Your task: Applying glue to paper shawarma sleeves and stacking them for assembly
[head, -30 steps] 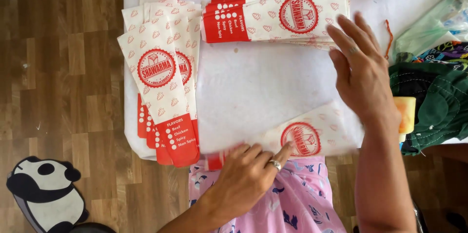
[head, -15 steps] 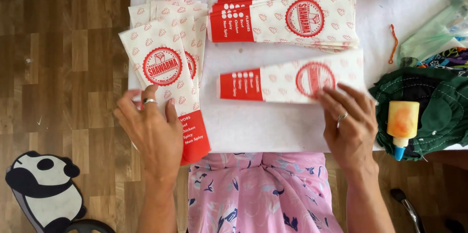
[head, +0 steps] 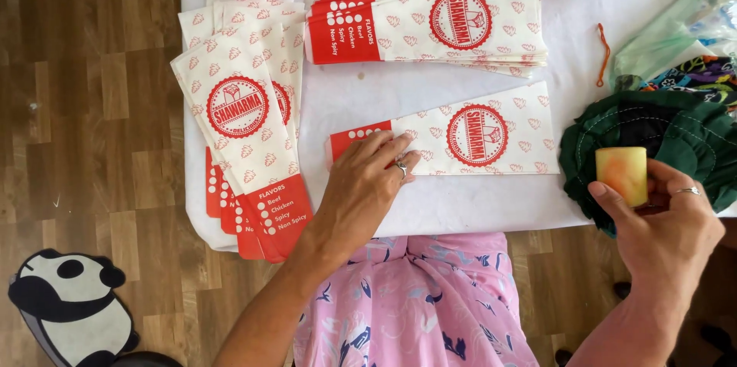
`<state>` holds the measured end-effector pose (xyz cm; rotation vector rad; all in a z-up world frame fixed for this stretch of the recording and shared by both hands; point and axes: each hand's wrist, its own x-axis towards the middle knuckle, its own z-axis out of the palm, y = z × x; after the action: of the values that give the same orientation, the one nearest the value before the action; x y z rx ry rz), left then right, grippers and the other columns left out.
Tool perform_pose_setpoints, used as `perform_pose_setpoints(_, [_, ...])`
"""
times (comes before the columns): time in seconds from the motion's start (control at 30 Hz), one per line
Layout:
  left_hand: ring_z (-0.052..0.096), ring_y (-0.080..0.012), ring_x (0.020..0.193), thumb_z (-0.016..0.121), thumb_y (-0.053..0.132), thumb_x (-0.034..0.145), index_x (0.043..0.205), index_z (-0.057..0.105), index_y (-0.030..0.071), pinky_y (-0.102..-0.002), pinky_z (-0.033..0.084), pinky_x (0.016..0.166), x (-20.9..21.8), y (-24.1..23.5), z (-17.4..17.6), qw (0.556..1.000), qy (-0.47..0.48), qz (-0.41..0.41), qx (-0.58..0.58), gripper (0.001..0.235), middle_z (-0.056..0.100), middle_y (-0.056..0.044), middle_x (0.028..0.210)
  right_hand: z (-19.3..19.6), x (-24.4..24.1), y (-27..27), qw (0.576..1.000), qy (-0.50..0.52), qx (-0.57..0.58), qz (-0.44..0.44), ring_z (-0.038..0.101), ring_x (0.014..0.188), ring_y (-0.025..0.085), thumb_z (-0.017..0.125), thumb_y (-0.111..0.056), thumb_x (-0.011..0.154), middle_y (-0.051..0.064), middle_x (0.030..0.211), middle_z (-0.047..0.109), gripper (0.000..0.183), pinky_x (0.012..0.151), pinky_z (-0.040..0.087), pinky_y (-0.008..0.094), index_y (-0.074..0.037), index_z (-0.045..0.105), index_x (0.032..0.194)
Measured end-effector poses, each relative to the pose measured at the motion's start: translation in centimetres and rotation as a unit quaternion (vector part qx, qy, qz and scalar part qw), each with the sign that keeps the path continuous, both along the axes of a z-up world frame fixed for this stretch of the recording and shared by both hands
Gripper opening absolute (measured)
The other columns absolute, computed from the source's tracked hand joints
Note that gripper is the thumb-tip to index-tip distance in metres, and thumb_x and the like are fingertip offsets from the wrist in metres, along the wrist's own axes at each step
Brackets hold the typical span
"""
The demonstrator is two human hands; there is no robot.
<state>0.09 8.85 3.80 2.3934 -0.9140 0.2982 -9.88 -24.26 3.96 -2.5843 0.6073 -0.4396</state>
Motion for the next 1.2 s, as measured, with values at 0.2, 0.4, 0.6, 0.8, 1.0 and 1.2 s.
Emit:
perform_pose_setpoints(0.2, [0.068, -0.0247, 0.096, 0.071, 0.003, 0.085, 0.087, 0.077, -0.004, -0.033, 0.055, 0.063, 0.5, 0.0, 0.7, 1.0, -0.017, -0.004, 0.023, 0.009, 0.075, -0.013, 0.111, -1.5, -1.9, -3.1, 0.866, -0.208, 0.45, -0.066, 0.066, 0.099, -0.001, 0.071, 0.001, 0.105, -0.011, 0.114, 0.053, 0.036, 0.096, 0.061, 0.007, -0.013, 0.049, 0.129])
perform_pose_setpoints(0.4, [0.069, -0.0194, 0.073, 0.073, 0.004, 0.077, 0.066, 0.073, 0.002, -0.034, 0.051, 0.065, 1.3, -0.8, 0.3, 0.995, 0.067, 0.073, -0.017, 0.011, 0.08, -0.005, 0.097, 0.4, -2.0, -1.8, 0.787, -0.243, 0.566, 0.028, 0.074, 0.113, 0.016, 0.061, -0.019, 0.113, 0.006, 0.127, 0.071, 0.033, 0.111, 0.068, 0.03, -0.013, 0.056, 0.145])
perform_pose_setpoints(0.6, [0.051, -0.0199, 0.041, 0.087, 0.017, 0.072, 0.074, 0.078, 0.006, -0.035, 0.046, 0.053, 2.3, -0.5, 2.6, 0.971, 0.218, 0.095, 0.0, 0.015, 0.07, -0.006, 0.057, 0.2, -1.0, 1.2, 0.837, -0.306, 0.454, 0.011, 0.08, 0.113, 0.024, 0.059, 0.016, 0.107, 0.006, 0.113, 0.07, 0.031, 0.104, 0.076, 0.033, -0.004, 0.057, 0.131])
perform_pose_setpoints(0.8, [0.058, -0.0178, 0.039, 0.075, 0.008, 0.082, 0.072, 0.072, 0.007, -0.033, 0.047, 0.051, 2.5, -0.3, 3.6, 0.973, 0.213, 0.081, -0.041, 0.01, 0.07, -0.002, 0.056, -1.3, 0.2, 3.3, 0.856, -0.272, 0.435, 0.065, 0.071, 0.093, 0.009, 0.072, 0.012, 0.096, 0.007, 0.114, 0.069, 0.035, 0.092, 0.063, 0.016, -0.006, 0.056, 0.121])
perform_pose_setpoints(1.0, [0.059, -0.0186, 0.038, 0.072, 0.009, 0.088, 0.079, 0.069, 0.008, -0.035, 0.044, 0.046, 3.2, -0.1, 3.4, 0.975, 0.209, 0.073, -0.026, 0.01, 0.069, -0.003, 0.056, -1.5, 0.8, 4.4, 0.908, -0.209, 0.362, 0.031, 0.069, 0.087, 0.012, 0.08, 0.008, 0.094, 0.011, 0.106, 0.069, 0.033, 0.076, 0.056, 0.015, -0.001, 0.057, 0.116])
perform_pose_setpoints(1.2, [0.057, -0.0214, 0.037, 0.07, 0.012, 0.091, 0.079, 0.069, 0.007, -0.037, 0.044, 0.045, 3.5, 0.2, 3.0, 0.975, 0.21, 0.073, -0.026, 0.013, 0.068, -0.005, 0.056, -2.2, -0.2, 0.5, 0.898, -0.25, 0.36, 0.025, 0.075, 0.105, 0.018, 0.081, 0.005, 0.106, 0.01, 0.12, 0.069, 0.033, 0.089, 0.069, 0.023, -0.008, 0.052, 0.114])
